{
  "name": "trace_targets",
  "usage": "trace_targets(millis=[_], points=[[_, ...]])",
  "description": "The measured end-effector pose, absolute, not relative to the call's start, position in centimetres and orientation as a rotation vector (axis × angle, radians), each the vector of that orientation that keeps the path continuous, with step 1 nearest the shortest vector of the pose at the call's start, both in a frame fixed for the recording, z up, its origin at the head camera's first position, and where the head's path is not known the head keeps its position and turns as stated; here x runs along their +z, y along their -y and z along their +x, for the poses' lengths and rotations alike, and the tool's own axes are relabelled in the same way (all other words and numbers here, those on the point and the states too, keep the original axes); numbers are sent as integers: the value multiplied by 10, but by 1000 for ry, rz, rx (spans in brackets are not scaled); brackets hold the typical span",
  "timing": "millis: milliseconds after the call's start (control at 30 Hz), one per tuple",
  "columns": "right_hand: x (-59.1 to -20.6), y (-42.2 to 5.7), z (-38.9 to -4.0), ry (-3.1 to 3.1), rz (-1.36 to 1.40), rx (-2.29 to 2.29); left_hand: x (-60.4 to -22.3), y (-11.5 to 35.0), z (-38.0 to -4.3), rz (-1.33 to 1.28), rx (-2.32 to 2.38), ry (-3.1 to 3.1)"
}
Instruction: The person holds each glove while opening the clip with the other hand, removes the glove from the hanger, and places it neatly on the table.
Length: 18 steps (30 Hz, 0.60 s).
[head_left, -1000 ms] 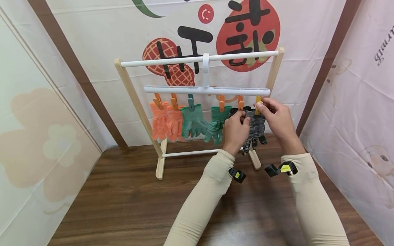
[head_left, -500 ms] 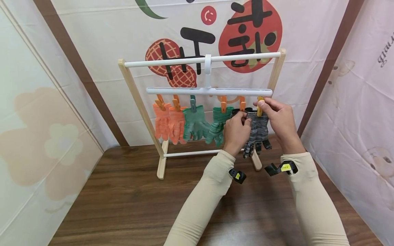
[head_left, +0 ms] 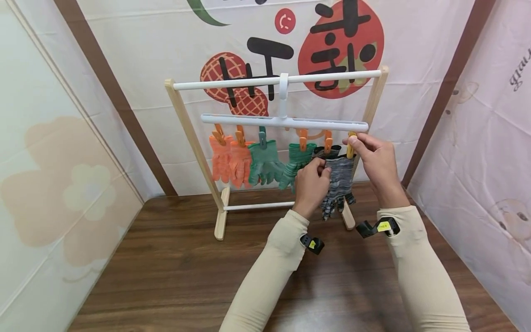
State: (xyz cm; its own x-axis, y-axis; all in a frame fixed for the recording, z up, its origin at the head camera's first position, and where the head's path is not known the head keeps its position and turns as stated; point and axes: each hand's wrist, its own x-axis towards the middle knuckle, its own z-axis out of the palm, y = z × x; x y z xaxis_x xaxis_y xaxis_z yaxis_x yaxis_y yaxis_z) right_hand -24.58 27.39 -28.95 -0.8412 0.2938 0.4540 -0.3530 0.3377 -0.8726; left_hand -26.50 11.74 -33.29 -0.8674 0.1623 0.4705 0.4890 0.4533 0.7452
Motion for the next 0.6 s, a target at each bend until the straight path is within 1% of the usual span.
trace_targets(millis=[300, 600], points=[[-292, -272, -243, 2086, 25, 1540, -349, -94, -258, -534, -1409, 2398], [-292, -272, -243, 2090, 80, 1538, -359, -63, -247, -585, -1471, 2406]])
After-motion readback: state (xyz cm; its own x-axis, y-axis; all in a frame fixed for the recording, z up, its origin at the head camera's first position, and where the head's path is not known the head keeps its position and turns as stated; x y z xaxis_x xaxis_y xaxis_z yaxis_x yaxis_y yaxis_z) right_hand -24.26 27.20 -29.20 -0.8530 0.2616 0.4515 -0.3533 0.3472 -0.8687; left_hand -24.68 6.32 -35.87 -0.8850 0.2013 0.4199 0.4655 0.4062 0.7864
